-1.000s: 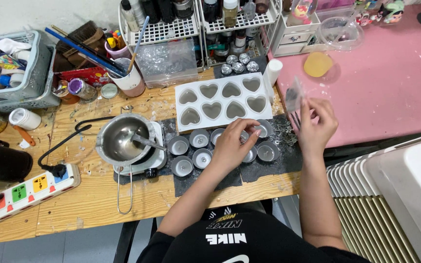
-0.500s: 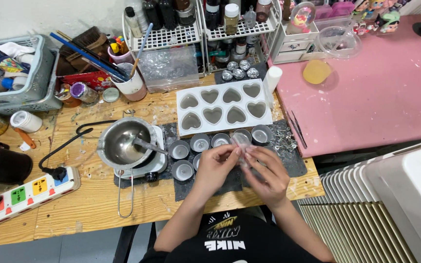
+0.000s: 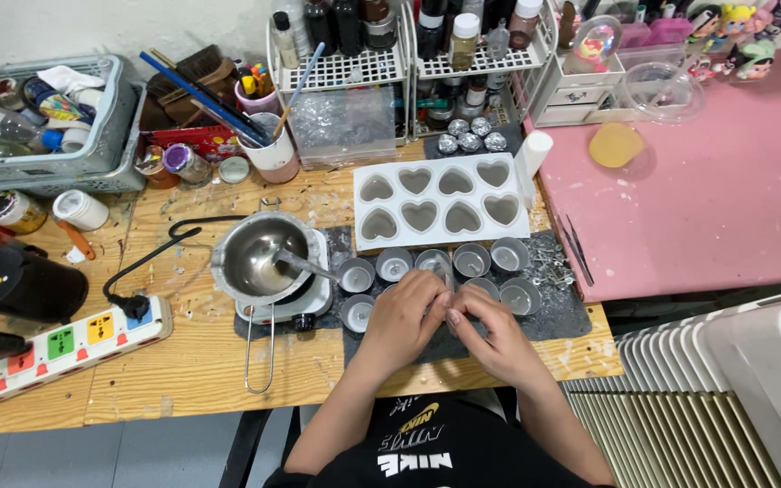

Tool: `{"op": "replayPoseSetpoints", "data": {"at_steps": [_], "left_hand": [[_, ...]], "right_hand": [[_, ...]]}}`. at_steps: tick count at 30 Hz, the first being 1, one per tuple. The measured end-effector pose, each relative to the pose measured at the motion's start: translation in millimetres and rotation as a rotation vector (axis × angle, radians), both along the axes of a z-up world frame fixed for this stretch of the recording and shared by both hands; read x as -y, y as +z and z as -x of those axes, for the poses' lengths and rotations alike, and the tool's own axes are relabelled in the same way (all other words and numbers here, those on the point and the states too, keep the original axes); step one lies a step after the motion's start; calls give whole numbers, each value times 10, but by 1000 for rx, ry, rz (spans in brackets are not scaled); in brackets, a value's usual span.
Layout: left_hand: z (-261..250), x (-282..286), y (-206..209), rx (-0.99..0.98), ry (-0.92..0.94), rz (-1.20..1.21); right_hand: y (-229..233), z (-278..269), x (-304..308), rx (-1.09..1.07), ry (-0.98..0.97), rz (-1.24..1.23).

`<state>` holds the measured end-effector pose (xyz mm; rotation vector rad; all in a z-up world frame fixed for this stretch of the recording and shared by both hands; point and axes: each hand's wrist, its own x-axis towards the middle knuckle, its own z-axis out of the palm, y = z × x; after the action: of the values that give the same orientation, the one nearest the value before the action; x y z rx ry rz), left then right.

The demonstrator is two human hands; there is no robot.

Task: Placing candle wicks into small metal containers at a workshop bench.

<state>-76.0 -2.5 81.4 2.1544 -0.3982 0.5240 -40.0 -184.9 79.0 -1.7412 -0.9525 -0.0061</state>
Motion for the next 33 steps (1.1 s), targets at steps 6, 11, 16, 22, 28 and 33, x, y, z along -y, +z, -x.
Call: {"op": "replayPoseSetpoints", "data": {"at_steps": [6, 11, 16, 22, 28, 33], "left_hand": [[47, -143, 54, 17, -6, 23], [29, -125, 8, -2, 53, 32], [14, -104, -8, -48, 66, 53], [29, 23, 30, -34, 73, 63], [-6, -79, -39, -34, -30, 64], [65, -96, -68, -54, 2, -70]], "right_hand": [[-153, 24, -99, -186, -190, -65], [-150, 43, -192, 38, -293, 23], [-104, 36, -211, 129, -338, -6], [-122, -23, -108, -17, -112, 93], [-251, -30, -63, 86, -128, 11], [-275, -55, 55, 60, -398, 39]]}}
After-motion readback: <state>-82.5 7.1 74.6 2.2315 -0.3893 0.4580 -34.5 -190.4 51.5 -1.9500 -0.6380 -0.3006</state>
